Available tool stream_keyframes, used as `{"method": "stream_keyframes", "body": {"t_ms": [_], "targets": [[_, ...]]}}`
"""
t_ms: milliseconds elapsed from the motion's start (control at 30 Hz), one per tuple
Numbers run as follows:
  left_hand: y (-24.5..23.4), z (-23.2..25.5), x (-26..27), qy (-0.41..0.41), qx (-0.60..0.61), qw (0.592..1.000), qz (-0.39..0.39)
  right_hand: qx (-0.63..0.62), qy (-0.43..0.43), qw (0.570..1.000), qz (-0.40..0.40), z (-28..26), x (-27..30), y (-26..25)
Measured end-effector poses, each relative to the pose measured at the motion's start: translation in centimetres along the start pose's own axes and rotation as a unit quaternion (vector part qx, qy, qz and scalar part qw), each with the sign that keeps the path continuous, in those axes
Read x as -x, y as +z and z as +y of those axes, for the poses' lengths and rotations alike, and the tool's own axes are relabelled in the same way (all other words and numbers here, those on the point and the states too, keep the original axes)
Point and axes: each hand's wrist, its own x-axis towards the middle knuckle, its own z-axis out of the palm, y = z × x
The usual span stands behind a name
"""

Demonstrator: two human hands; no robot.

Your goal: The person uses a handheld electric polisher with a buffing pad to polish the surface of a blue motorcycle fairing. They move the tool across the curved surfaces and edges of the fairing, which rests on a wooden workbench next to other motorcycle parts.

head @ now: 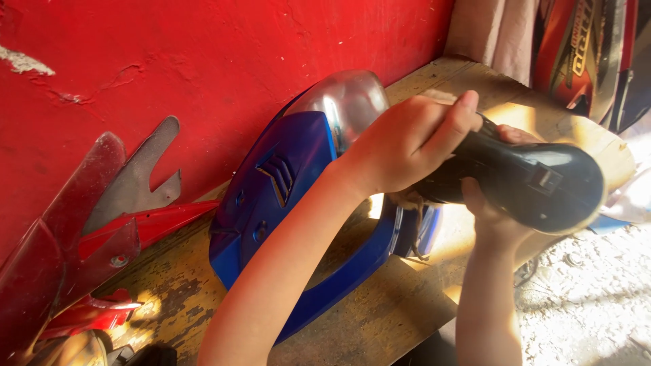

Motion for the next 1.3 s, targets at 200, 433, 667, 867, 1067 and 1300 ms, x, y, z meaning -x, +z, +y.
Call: {"method": "stream_keyframes", "body": {"t_ms": [200,433,667,867,1067,1300], "targets": [[2.2,0.5,0.4,-0.022,-0.010,0.999,0.026,0.005,0.023,0.999,0.039,-2.4,2.8,-0.7],[6.6,1.9,1.1,-0.038,-0.092,0.992,-0.073,-0.027,0.072,0.991,0.113,-2.0,8.4,-4.0],[6.7,1.0,1.3,-0.047,-0.095,0.992,-0.066,0.024,0.070,0.989,0.126,-0.9,9.2,-4.3],[9.6,1.8,2.5,-0.100,-0.043,0.973,-0.205,0.116,0.097,0.982,0.112,-0.3,15.7,-8.3],[11.2,1.8,1.8,-0.059,-0.081,0.984,-0.145,0.028,0.074,0.979,0.188,0.8,14.4,-7.2],[11.0,1.2,2.7,-0.096,-0.101,0.976,-0.167,0.069,0.076,0.982,0.156,-1.3,14.9,-6.9]]}}
